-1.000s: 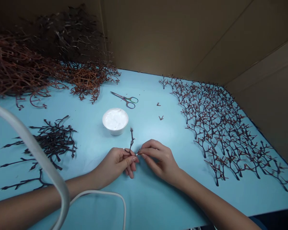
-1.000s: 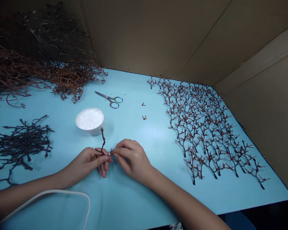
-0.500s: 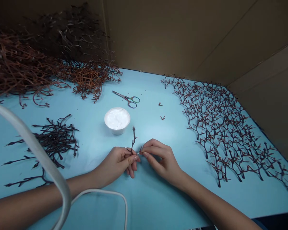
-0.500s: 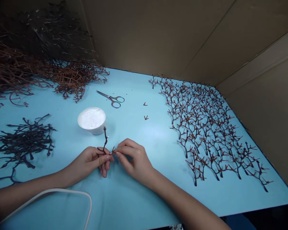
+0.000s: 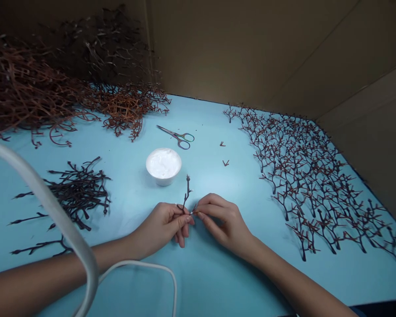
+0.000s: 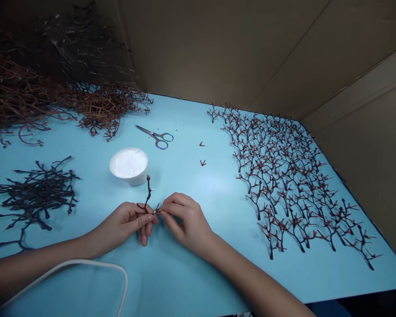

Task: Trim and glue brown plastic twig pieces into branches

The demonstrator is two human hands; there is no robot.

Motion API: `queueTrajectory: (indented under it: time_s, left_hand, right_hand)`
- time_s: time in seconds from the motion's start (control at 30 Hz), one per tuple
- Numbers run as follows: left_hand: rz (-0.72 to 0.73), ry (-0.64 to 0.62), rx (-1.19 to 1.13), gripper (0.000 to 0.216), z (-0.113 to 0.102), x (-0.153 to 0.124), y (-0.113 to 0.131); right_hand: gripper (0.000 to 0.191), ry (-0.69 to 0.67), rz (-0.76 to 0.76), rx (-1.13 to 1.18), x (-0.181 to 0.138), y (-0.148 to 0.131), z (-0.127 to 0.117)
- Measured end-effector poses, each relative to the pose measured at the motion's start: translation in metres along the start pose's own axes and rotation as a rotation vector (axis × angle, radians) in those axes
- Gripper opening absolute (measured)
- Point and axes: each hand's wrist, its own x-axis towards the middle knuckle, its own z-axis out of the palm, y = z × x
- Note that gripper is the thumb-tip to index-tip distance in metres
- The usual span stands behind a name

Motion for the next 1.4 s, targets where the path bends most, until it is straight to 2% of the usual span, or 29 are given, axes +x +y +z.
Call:
queueTrajectory:
  time_s: [0.23, 0.43, 0.5, 0.57, 0.63, 0.7, 0.77, 0.83, 0.93, 1.03, 1.13, 1.27, 1.4]
  left_hand:
    - [0.011, -0.028, 0.128, 0.031, 0.0, -0.001, 0.0]
    - [0.018, -0.011, 0.107, 0.027, 0.001, 0.0, -0.001]
    - [0.017, -0.012, 0.115, 0.027, 0.0, 0.0, -0.002]
    - [0.013, -0.011, 0.136, 0.025, 0.001, 0.0, -0.002]
    - [0.007, -0.012, 0.166, 0.024, 0.001, -0.001, -0.002]
    - [0.007, -0.019, 0.198, 0.024, 0.0, 0.0, -0.001]
    - [0.009, -0.03, 0.22, 0.026, 0.0, 0.0, -0.001]
    - [0.007, -0.041, 0.235, 0.026, -0.001, 0.001, -0.001]
    - [0.003, -0.05, 0.232, 0.027, -0.003, 0.001, 0.0]
    - [-0.002, -0.047, 0.206, 0.031, -0.002, 0.001, 0.0]
    - [0.009, -0.038, 0.194, 0.034, -0.002, -0.001, -0.001]
    - [0.117, -0.009, 0.293, 0.038, -0.001, -0.004, -0.004]
    - [0.178, 0.012, 0.387, 0.039, -0.001, -0.006, -0.005]
  right_hand:
    - [0.017, -0.127, -0.08, -0.128, 0.001, 0.001, -0.003]
    - [0.016, -0.139, -0.02, -0.135, 0.002, -0.002, -0.007]
    - [0.016, -0.075, -0.016, -0.149, 0.003, 0.002, -0.01]
    - [0.016, 0.068, 0.004, -0.221, 0.006, 0.013, -0.013]
    - [0.016, 0.239, 0.06, -0.35, 0.011, 0.031, -0.016]
    - [0.022, 0.334, 0.154, -0.484, 0.017, 0.052, -0.019]
    - [0.027, 0.356, 0.242, -0.555, 0.022, 0.071, -0.023]
    - [0.024, 0.338, 0.301, -0.549, 0.025, 0.083, -0.028]
    - [0.018, 0.317, 0.354, -0.471, 0.024, 0.088, -0.032]
    - [0.015, 0.333, 0.366, -0.385, 0.02, 0.077, -0.031]
    - [0.009, 0.35, 0.339, -0.209, 0.014, 0.05, -0.022]
    - [0.008, 0.386, 0.246, -0.052, 0.009, 0.009, -0.01]
    - [0.01, 0.427, 0.23, 0.099, 0.006, -0.008, -0.007]
